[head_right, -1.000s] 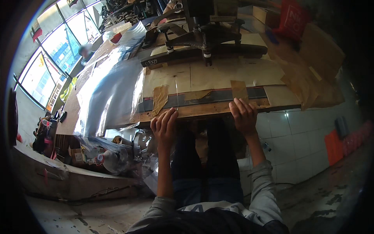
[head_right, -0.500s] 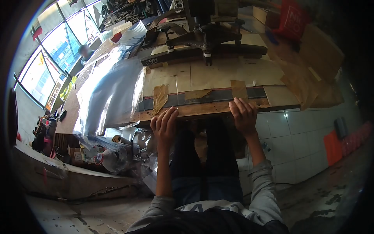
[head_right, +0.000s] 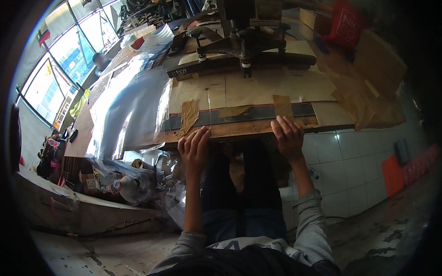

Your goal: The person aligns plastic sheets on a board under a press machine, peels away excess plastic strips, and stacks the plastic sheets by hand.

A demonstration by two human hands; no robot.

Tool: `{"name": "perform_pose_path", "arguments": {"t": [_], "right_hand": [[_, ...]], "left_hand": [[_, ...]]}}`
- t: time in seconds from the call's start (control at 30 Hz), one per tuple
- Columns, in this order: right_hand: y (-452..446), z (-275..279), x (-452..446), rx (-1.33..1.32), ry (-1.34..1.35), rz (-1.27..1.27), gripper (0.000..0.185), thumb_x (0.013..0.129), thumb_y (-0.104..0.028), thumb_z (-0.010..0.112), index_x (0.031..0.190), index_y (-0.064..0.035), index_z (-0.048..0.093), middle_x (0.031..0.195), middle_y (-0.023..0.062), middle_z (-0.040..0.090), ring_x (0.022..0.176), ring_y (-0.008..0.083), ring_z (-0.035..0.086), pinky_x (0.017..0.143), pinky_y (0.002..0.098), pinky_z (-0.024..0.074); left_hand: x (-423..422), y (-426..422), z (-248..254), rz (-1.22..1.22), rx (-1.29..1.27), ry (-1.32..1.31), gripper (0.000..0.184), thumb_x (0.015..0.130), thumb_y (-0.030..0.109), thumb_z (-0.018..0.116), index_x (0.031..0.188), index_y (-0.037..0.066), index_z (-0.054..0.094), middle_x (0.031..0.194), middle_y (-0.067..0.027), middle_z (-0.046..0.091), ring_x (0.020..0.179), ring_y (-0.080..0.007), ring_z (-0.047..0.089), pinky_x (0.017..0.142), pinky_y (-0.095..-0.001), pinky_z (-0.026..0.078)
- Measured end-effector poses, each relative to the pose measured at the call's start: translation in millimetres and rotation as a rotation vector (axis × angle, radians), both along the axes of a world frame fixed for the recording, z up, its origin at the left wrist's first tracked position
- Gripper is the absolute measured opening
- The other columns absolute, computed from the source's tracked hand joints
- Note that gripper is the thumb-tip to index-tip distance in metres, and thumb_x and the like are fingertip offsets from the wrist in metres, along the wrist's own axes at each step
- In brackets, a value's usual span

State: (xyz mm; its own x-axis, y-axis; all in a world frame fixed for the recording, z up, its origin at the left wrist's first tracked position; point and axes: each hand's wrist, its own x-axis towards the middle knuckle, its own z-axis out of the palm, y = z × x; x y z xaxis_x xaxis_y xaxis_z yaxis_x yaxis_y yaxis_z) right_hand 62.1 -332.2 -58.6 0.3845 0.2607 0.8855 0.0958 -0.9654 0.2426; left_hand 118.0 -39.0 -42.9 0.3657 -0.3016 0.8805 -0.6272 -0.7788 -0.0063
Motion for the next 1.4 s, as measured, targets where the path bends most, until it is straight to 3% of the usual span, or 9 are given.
{"name": "perform_pose_path", "arguments": {"t": [0.13, 0.23, 0.33, 0.53, 0.63, 0.87, 1.23, 1.37, 1.4], "right_hand": [[-5, -4, 1, -0.026, 0.025, -0.023, 0.035, 0.1, -0.039, 0.042, 0.123, -0.0149, 0.052, 0.125, 0.004, 0.054, 0.116, 0.0205, 0.051, 0.097, 0.0417, 0.0343], [-3, -1, -1, -0.013, 0.015, 0.002, 0.03, 0.099, -0.032, 0.046, 0.123, -0.0159, 0.055, 0.125, 0.0034, 0.054, 0.117, 0.0186, 0.051, 0.097, 0.0395, 0.0364], [-3, 2, -4, -0.003, 0.073, 0.011, 0.04, 0.099, -0.045, 0.042, 0.123, -0.0146, 0.052, 0.125, 0.0048, 0.053, 0.118, 0.0209, 0.05, 0.097, 0.0413, 0.035], [2, 11, -10, -0.001, 0.101, 0.0, 0.044, 0.097, -0.048, 0.044, 0.123, -0.0144, 0.054, 0.126, 0.0055, 0.053, 0.12, 0.022, 0.049, 0.099, 0.0421, 0.0355], [3, 23, -20, 0.031, 0.199, 0.022, 0.034, 0.094, -0.031, 0.055, 0.123, -0.0139, 0.056, 0.127, 0.0054, 0.054, 0.117, 0.021, 0.053, 0.1, 0.0404, 0.0366], [9, 84, -40, 0.018, 0.418, 0.059, 0.039, 0.081, -0.02, 0.068, 0.119, -0.0183, 0.062, 0.117, -0.0004, 0.063, 0.11, 0.0162, 0.058, 0.103, 0.0445, 0.0367], [7, 195, -66, 0.139, 0.57, 0.166, 0.024, 0.085, -0.016, 0.063, 0.109, -0.0137, 0.067, 0.111, 0.0012, 0.068, 0.104, 0.0204, 0.062, 0.097, 0.0415, 0.0421], [-8, 221, -98, 0.208, 1.233, 0.537, 0.048, 0.08, -0.036, 0.069, 0.121, -0.0125, 0.062, 0.118, 0.0074, 0.065, 0.11, 0.0257, 0.061, 0.097, 0.0425, 0.0438], [-19, 218, -94, 0.27, 1.332, 0.669, 0.059, 0.078, -0.045, 0.069, 0.125, -0.0118, 0.059, 0.121, 0.0113, 0.064, 0.112, 0.0279, 0.06, 0.096, 0.0405, 0.0459]], "left_hand": [[2, 0, -2, -0.005, -0.009, -0.005, 0.031, 0.085, 0.012, 0.06, 0.114, 0.019, 0.066, 0.122, 0.0064, 0.063, 0.109, -0.0077, 0.058, 0.098, -0.0316, 0.034], [1, 0, -2, -0.013, -0.009, 0.01, 0.032, 0.085, 0.012, 0.06, 0.116, 0.019, 0.065, 0.123, 0.0065, 0.062, 0.109, -0.0078, 0.058, 0.099, -0.0317, 0.034], [0, 1, -1, -0.011, 0.002, 0.01, 0.033, 0.085, 0.011, 0.059, 0.117, 0.018, 0.065, 0.124, 0.0064, 0.061, 0.11, -0.0083, 0.057, 0.099, -0.0321, 0.034], [-4, 3, 2, -0.023, 0.014, 0.059, 0.037, 0.082, 0.013, 0.063, 0.119, 0.018, 0.064, 0.125, 0.0055, 0.061, 0.111, -0.0094, 0.057, 0.099, -0.0332, 0.035], [-8, 5, 10, -0.067, 0.004, 0.115, 0.041, 0.079, 0.013, 0.067, 0.12, 0.018, 0.064, 0.126, 0.0047, 0.061, 0.112, -0.0103, 0.057, 0.1, -0.0335, 0.035], [-20, 18, 59, -0.229, 0.023, 0.327, 0.041, 0.078, 0.013, 0.068, 0.118, 0.02, 0.065, 0.117, 0.001, 0.065, 0.111, -0.0152, 0.059, 0.096, -0.0358, 0.039], [-38, 24, 151, -0.356, 0.075, 0.321, 0.021, 0.076, 0.007, 0.066, 0.097, 0.012, 0.069, 0.094, -0.0005, 0.07, 0.093, -0.018, 0.065, 0.084, -0.0324, 0.046], [-46, 56, 160, -0.477, 0.333, 0.646, 0.052, 0.069, 0.017, 0.076, 0.119, 0.014, 0.064, 0.114, -0.0066, 0.066, 0.104, -0.0212, 0.062, 0.088, -0.0358, 0.047], [-41, 67, 163, -0.559, 0.45, 0.801, 0.08, 0.063, 0.026, 0.082, 0.137, 0.017, 0.05, 0.125, -0.0097, 0.06, 0.111, -0.0275, 0.059, 0.094, -0.041, 0.048]]}}
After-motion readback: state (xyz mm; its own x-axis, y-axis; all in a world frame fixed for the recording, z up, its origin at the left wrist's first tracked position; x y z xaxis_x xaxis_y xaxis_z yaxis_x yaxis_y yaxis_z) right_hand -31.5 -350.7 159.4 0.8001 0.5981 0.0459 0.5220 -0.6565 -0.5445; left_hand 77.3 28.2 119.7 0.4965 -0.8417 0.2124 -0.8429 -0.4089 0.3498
